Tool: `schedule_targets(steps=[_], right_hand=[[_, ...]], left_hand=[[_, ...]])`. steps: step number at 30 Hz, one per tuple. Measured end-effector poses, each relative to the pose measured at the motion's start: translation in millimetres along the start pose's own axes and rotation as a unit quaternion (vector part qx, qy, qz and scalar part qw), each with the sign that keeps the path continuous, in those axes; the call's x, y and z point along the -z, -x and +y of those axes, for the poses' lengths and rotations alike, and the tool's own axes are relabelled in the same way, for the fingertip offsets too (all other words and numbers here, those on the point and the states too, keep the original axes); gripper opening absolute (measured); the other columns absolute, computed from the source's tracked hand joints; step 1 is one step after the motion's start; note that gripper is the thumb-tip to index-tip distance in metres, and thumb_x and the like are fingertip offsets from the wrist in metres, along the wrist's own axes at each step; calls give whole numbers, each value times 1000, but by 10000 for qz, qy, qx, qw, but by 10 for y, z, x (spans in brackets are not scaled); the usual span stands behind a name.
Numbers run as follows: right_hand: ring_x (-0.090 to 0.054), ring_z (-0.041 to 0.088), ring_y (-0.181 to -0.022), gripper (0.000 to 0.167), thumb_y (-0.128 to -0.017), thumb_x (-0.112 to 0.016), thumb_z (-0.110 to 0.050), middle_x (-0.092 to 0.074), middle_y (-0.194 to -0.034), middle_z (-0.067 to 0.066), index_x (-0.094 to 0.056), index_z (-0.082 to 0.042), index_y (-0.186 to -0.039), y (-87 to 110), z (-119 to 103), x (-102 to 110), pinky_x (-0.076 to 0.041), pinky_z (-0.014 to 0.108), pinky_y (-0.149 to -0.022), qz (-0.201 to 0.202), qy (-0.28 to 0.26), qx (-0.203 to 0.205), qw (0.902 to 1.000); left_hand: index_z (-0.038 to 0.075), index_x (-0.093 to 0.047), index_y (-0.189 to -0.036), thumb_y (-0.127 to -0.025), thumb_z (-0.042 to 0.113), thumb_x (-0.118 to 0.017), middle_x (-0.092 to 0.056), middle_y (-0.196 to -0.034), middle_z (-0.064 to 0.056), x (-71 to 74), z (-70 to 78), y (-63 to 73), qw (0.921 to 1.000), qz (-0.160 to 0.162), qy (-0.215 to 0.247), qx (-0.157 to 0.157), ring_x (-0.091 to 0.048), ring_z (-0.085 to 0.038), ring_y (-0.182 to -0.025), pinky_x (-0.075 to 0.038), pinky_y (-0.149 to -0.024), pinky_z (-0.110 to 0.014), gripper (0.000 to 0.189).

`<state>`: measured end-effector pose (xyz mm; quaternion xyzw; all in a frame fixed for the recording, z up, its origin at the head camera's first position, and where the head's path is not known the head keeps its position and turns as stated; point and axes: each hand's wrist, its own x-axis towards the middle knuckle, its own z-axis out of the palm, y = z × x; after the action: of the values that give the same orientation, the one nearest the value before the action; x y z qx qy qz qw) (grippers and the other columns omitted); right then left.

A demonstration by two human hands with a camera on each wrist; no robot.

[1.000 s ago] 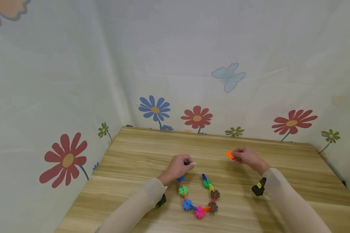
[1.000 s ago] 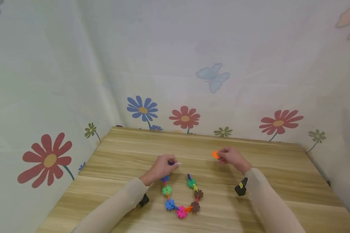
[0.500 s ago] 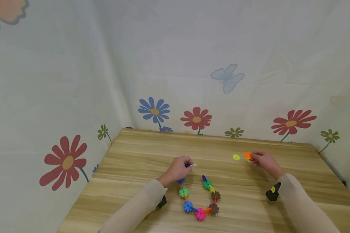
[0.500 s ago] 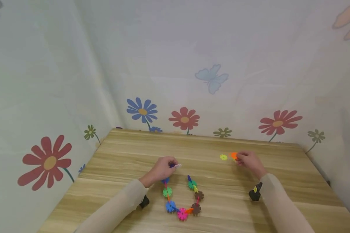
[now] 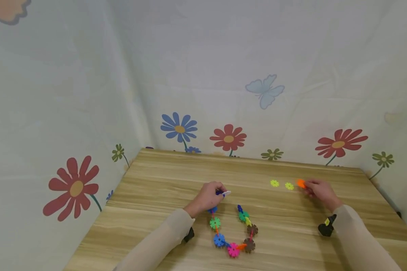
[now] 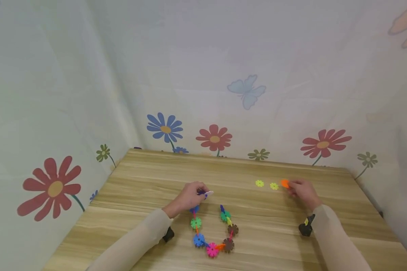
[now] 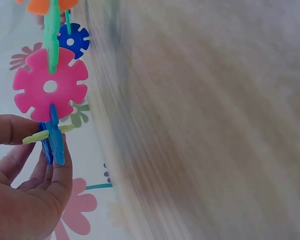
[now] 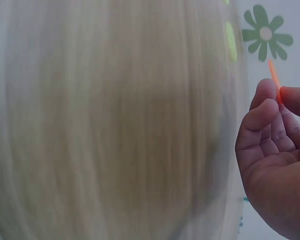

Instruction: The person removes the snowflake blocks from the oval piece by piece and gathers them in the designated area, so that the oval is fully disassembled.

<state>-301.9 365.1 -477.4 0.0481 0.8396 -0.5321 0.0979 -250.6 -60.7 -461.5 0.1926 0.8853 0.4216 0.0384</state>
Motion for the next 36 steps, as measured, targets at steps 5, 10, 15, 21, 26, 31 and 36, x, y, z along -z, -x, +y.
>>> schedule_targets(steps=[5,10,15,21,26,31,36], right_hand=[[-58,13,-72,49,-100,-47,-22,-63,-85,4,-41,18,-127,-7,68,59,-50,26,-63,-20,245,-41,9997],[-60,12,-75,48,-99,-49,-19,-63,-93,10,-41,19,-128,-18,98,101,-52,25,-67,-62,393,-70,9992],[-61,11,-75,44,-98,-51,-10,-61,-102,19,-40,21,-127,-17,125,134,-53,24,-68,-81,444,-77,9990],[-60,12,-74,43,-94,-57,-9,-62,-100,18,-45,19,-124,-34,148,124,-52,24,-66,86,801,33,9967],[-56,17,-72,40,-92,-60,-12,-63,-90,12,-51,16,-120,-30,143,103,-49,26,-62,248,1518,196,9879],[-54,19,-70,41,-91,-62,-14,-62,-82,8,-53,16,-118,-20,133,101,-46,28,-59,261,1751,315,9837],[-55,20,-71,44,-90,-63,-18,-62,-84,12,-53,15,-116,-15,116,86,-46,29,-60,415,2003,499,9776]], left_hand=[[8,-69,-98,-88,3,-59,-62,-97,-4,0,9,-4,10000,-31,30,19,-58,-16,-85,-49,-70,-31,14],[10,-69,-97,-89,4,-60,-62,-97,-3,-1,2,-15,10000,-12,27,-22,-59,-16,-86,-49,-70,-30,13],[12,-69,-96,-89,6,-61,-62,-98,-1,-13,-6,-28,10000,-61,-36,1,-56,-13,-83,-48,-71,-29,13],[11,-69,-96,-88,5,-61,-62,-98,-1,-23,-2,-42,9999,-57,-90,-44,-57,-13,-83,-48,-72,-30,12],[11,-69,-96,-88,5,-62,-62,-99,-3,-32,-10,-52,9999,-78,-102,-37,-57,-14,-83,-48,-71,-30,12],[11,-69,-95,-88,5,-61,-62,-101,-3,-37,0,-52,9999,-99,-33,24,-55,-12,-75,-47,-63,-26,12],[12,-68,-95,-89,6,-61,-61,-102,-3,-46,8,-49,9997,-116,188,143,-55,-10,-65,-47,-53,-25,11]])
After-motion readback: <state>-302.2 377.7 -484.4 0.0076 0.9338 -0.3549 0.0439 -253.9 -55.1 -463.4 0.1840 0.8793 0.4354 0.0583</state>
